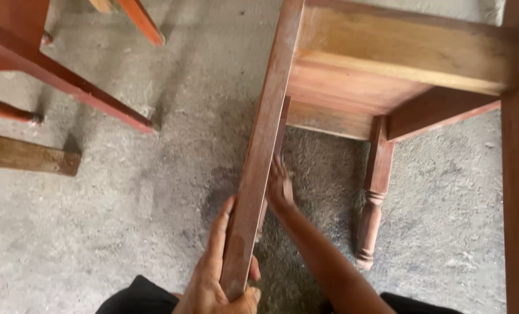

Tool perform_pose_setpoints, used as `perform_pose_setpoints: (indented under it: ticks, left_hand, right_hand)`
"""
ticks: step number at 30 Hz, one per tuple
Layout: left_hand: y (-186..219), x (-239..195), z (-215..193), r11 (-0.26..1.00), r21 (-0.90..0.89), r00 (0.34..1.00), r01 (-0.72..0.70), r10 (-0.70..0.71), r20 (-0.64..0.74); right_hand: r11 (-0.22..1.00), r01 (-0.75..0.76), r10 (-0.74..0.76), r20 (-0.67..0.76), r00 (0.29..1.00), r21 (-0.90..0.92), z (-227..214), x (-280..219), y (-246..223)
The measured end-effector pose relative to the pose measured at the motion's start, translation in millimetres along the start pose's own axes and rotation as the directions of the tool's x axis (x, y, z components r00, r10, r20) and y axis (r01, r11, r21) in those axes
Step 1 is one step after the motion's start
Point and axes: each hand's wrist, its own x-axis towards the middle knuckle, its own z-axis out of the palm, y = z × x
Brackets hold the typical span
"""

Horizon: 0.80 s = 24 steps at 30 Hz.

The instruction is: The person sands the legs, seat frame, and backrest of a wooden chair using a sanding block. They work on different sections of the chair, including the vertical legs and the horizontal slats, while the chair is positioned on a concrete floor.

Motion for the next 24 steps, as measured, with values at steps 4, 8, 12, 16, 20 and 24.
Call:
perform_pose_setpoints:
  ticks: [4, 8, 12, 16, 20, 24]
  left_hand:
    - [-7, -2, -8, 0.999, -0.042, 0.992, 0.012, -0.006, 0.127]
    - [15, -5, 0, 0.997, -0.079, 0.994, -0.023, 0.031, 0.103]
    - [-4, -3, -9, 0.999, 0.011, 0.991, 0.052, -0.053, 0.122]
    - [-14, 1, -4, 0.998, -0.059, 0.990, -0.001, 0.009, 0.139]
    - [14, 0, -2, 0.999, 0.026, 0.997, -0.029, 0.027, 0.066]
    - [25, -6, -2, 0.996, 0.055, 0.992, 0.069, -0.074, 0.102]
  right_hand:
    - [0.759, -0.279, 0.245, 0.139, 0.959, 0.589, 30, 60, 27]
    - [0.145, -0.756, 0.502, 0.611, 0.613, 0.639, -116, 125, 0]
    - [0.116, -0.658, 0.565, 0.495, 0.659, 0.744, -93, 78, -16]
    - [0.994, 0.084, -0.070, -0.192, 0.979, 0.066, -39, 18, 9]
    - [0.281, -0.555, 0.432, 0.413, 0.802, 0.783, -82, 95, 6]
    - [-0.060, -0.674, 0.529, 0.597, 0.604, 0.736, -84, 130, 11]
